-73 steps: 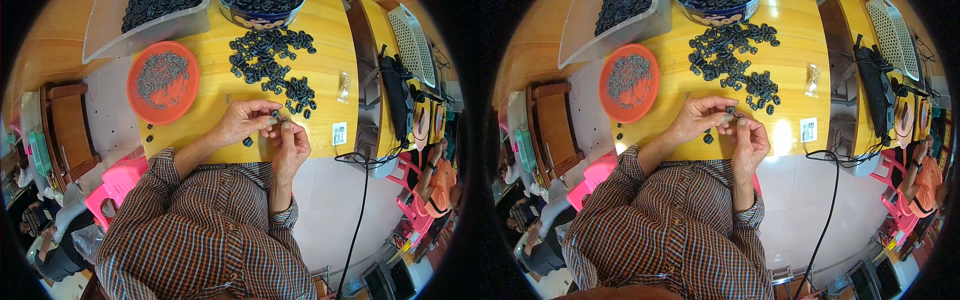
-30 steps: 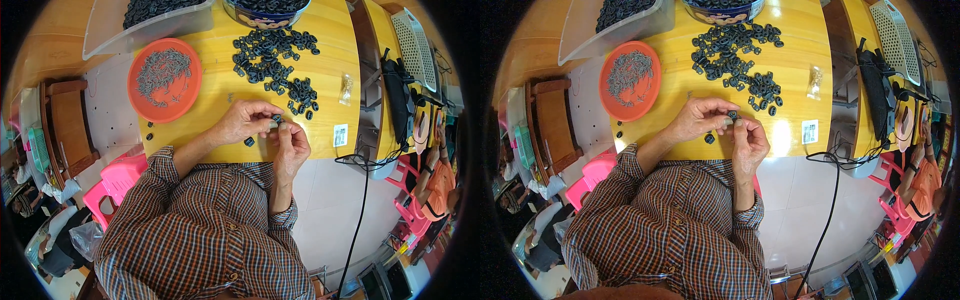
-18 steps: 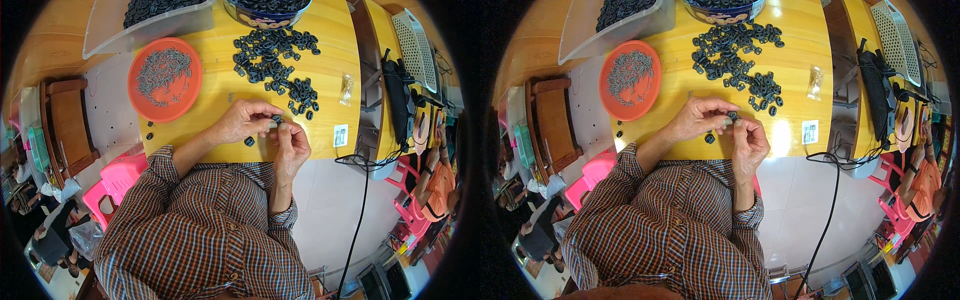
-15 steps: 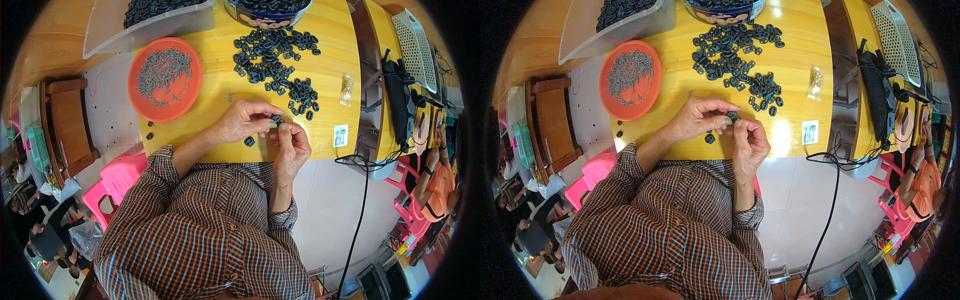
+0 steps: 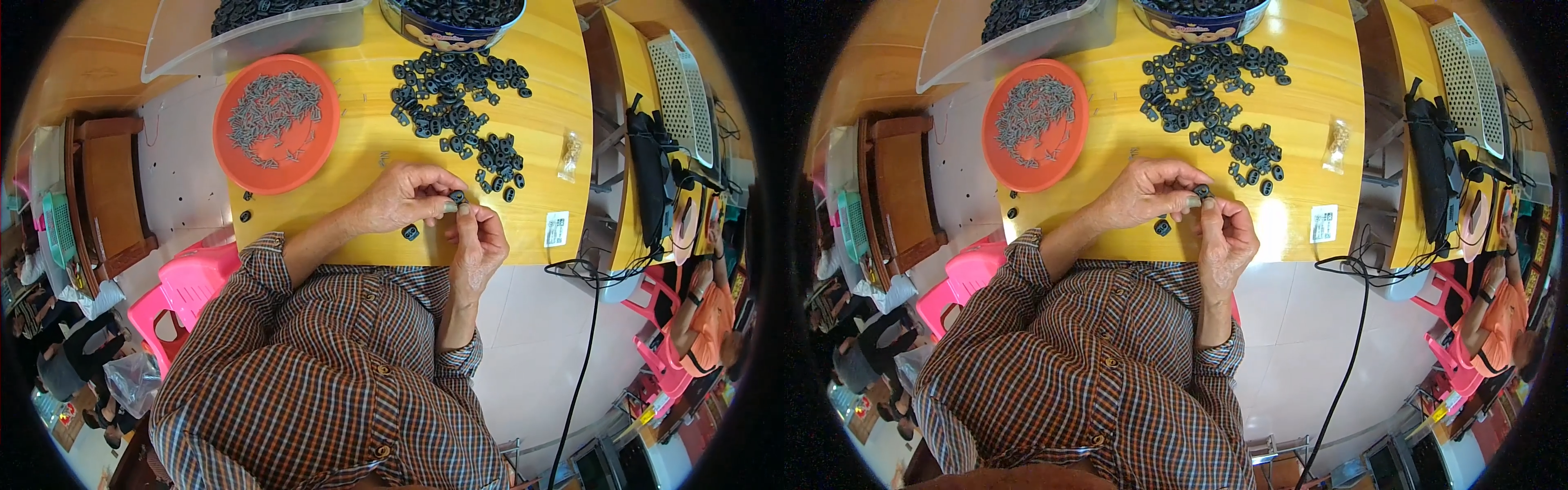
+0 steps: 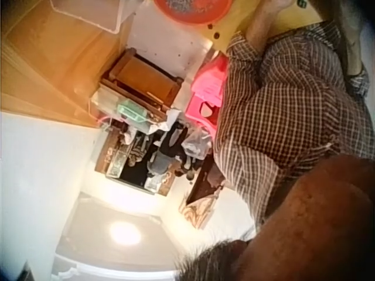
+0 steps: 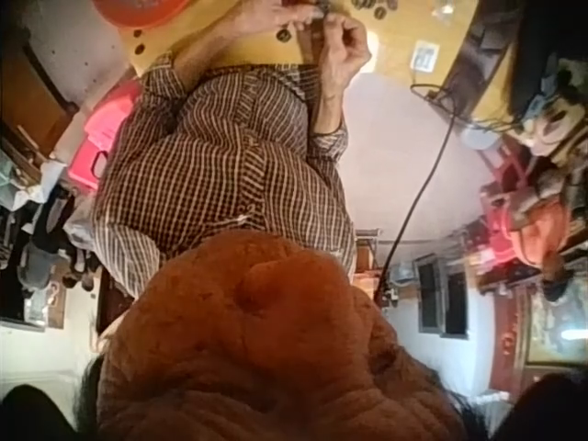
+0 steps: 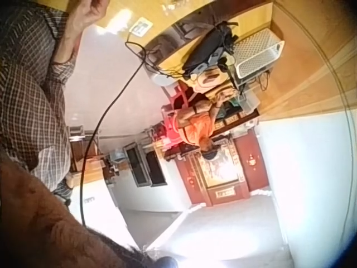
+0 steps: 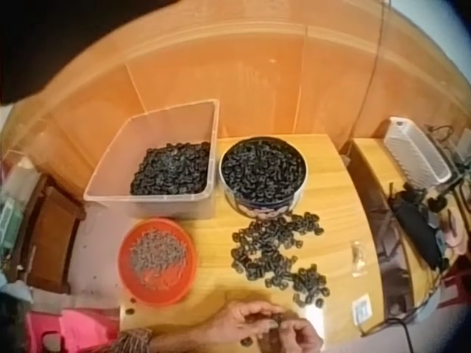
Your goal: Assembling small black plastic fasteners by manually joining two pieces together at a workbench.
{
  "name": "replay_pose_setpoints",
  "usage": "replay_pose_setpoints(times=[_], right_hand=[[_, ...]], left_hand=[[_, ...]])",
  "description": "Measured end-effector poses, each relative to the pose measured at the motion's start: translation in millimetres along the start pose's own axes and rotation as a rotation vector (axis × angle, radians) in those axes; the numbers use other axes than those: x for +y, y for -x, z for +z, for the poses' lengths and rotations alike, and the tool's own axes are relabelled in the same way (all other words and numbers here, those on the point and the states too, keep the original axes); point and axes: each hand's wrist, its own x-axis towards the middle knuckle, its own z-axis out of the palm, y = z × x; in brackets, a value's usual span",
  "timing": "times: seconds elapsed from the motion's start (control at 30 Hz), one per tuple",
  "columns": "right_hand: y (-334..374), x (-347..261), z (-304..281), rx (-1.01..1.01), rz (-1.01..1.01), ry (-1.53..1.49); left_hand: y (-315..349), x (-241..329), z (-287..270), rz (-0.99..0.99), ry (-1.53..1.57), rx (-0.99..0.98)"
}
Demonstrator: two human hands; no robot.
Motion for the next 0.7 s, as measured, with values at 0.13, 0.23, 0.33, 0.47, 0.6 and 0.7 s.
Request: replay_pose_setpoints(times=[0.13, 0.23, 0.33, 0.47, 0.6, 0.7], right_hand=[[-1, -1, -1, -0.02, 0.013, -0.014], [-3, 3, -5, -0.08, 0.02, -0.093], [-4, -1, -7, -0.149, 0.046, -0.198], [-8, 5, -15, -0.225, 0.1, -0.272], [-12, 7, -21, -0.291, 0.164, -0.284], [-13, 8, -23, -0.323, 0.176, -0.308]], left_hand=[[0, 4, -1, -0.002, -0.028, 0.006], [1, 10, -4, 0.006, -0.044, -0.01], [1, 12, -8, 0.011, -0.042, -0.048], [2, 14, -12, 0.015, -0.021, -0.089], [4, 18, -13, -0.027, -0.003, -0.132], [4, 15, -15, -0.002, 0.014, -0.146]])
